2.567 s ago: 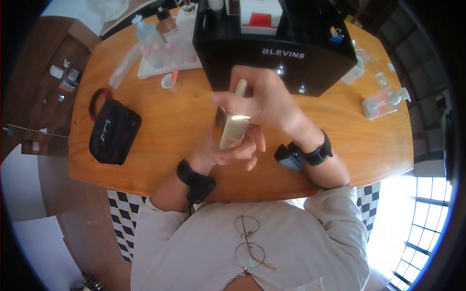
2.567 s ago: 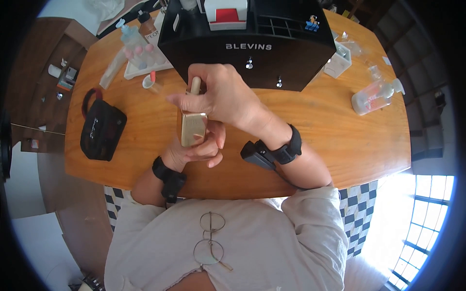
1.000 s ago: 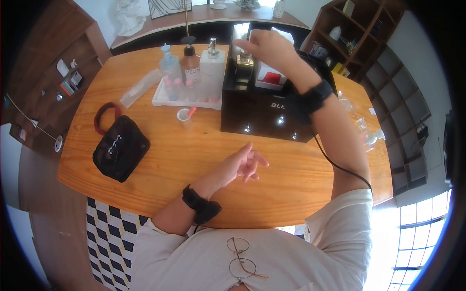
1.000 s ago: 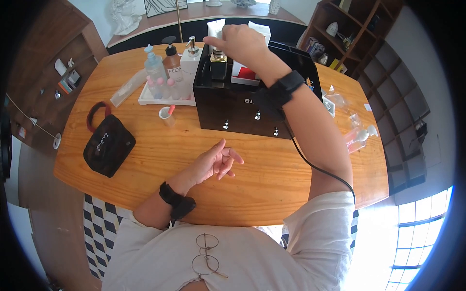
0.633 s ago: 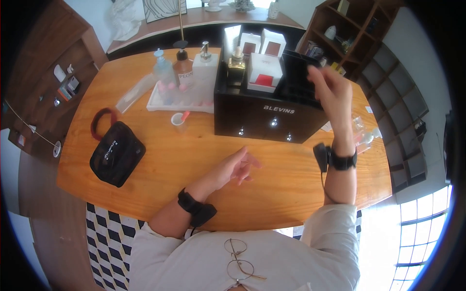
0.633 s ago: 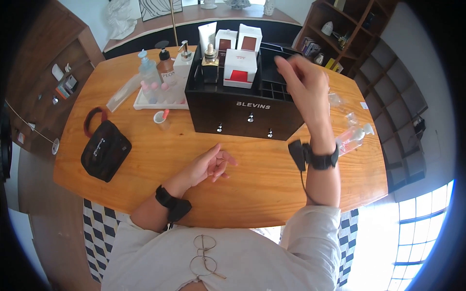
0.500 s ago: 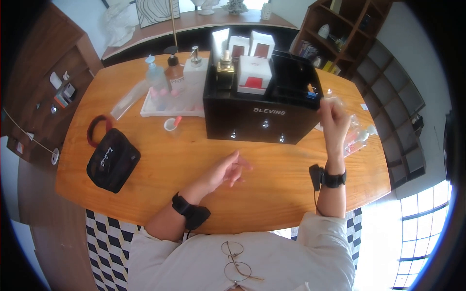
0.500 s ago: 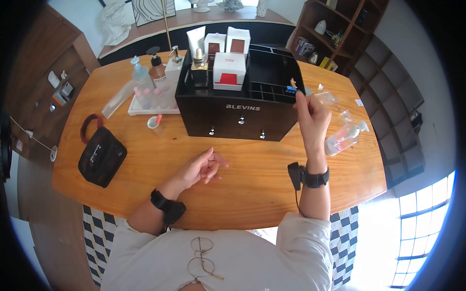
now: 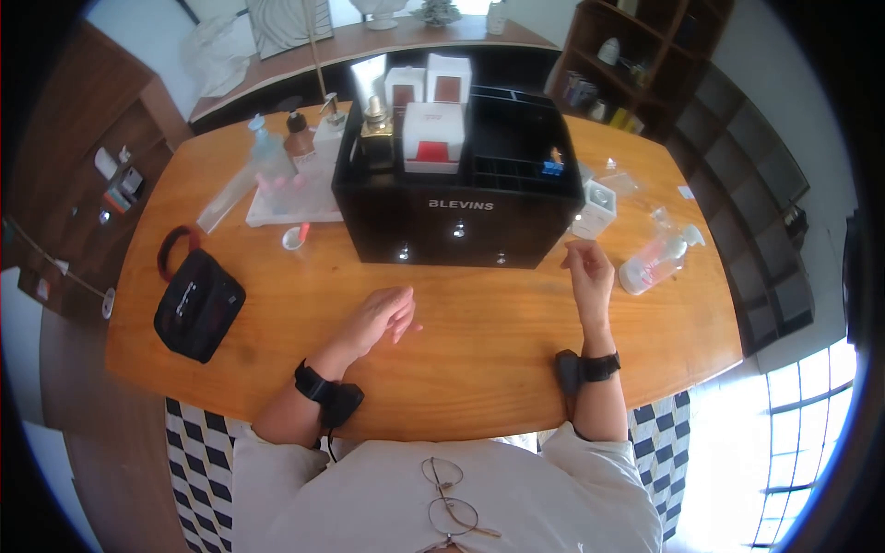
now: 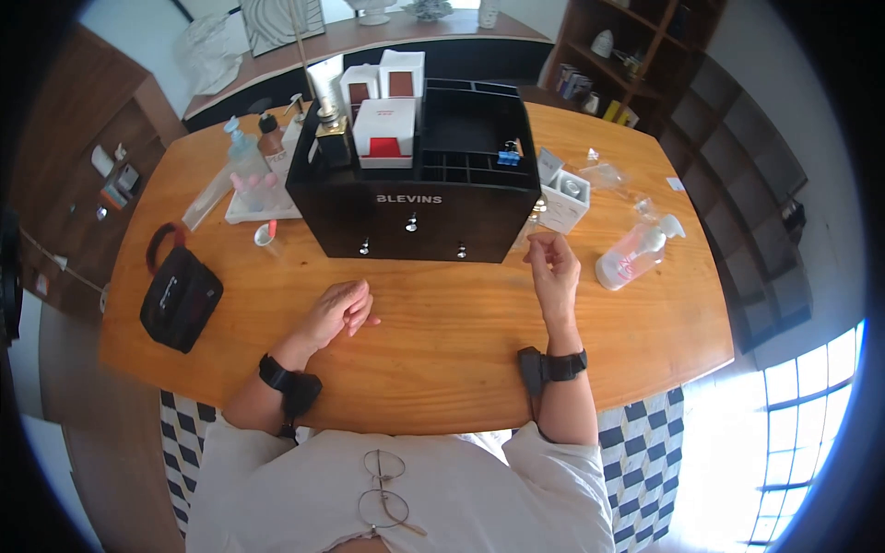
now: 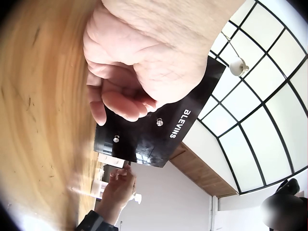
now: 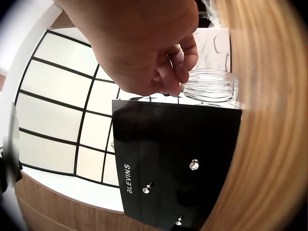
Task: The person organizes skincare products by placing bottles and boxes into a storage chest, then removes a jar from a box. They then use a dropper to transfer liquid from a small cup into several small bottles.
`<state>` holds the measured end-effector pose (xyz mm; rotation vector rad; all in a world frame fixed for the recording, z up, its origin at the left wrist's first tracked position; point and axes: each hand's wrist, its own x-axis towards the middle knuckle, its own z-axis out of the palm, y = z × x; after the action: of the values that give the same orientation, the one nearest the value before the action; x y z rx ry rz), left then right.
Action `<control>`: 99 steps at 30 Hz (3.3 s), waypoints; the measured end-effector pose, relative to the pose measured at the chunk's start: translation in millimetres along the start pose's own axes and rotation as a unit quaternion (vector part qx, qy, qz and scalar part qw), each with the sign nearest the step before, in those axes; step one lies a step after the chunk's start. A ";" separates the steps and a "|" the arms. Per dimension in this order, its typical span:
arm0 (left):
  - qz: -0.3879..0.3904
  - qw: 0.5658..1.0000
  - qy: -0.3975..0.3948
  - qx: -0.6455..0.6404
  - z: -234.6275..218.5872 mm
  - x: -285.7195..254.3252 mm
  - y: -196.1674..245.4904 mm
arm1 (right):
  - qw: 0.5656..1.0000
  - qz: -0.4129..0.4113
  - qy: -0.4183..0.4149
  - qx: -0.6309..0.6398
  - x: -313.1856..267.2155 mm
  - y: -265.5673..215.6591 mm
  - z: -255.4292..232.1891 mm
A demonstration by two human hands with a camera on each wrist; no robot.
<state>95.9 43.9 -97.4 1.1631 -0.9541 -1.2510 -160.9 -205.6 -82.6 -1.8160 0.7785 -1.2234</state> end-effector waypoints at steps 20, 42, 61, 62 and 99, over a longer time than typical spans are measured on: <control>0.384 0.831 0.175 0.363 -63.3 28.5 165.1 | 0.995 0.014 -0.076 -0.068 1.6 10.3 -1.7; 0.324 0.764 0.205 0.519 -72.8 67.0 140.4 | 0.993 0.052 -0.093 -0.060 -1.4 16.0 -0.7; 0.310 0.779 0.202 0.506 -71.1 64.8 142.1 | 0.993 0.052 -0.087 -0.053 -0.5 16.7 -2.7; 0.310 0.779 0.200 0.507 -71.6 65.1 142.1 | 0.993 0.054 -0.085 -0.054 -0.4 16.0 -3.2; 0.236 0.830 0.149 0.483 -65.7 46.7 158.0 | 0.888 -0.071 0.396 -0.221 24.5 14.1 -111.7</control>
<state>195.7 -2.2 41.8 1.6682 -1.5739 -0.0985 -257.9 -263.3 -59.6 -1.7027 1.4904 -2.0663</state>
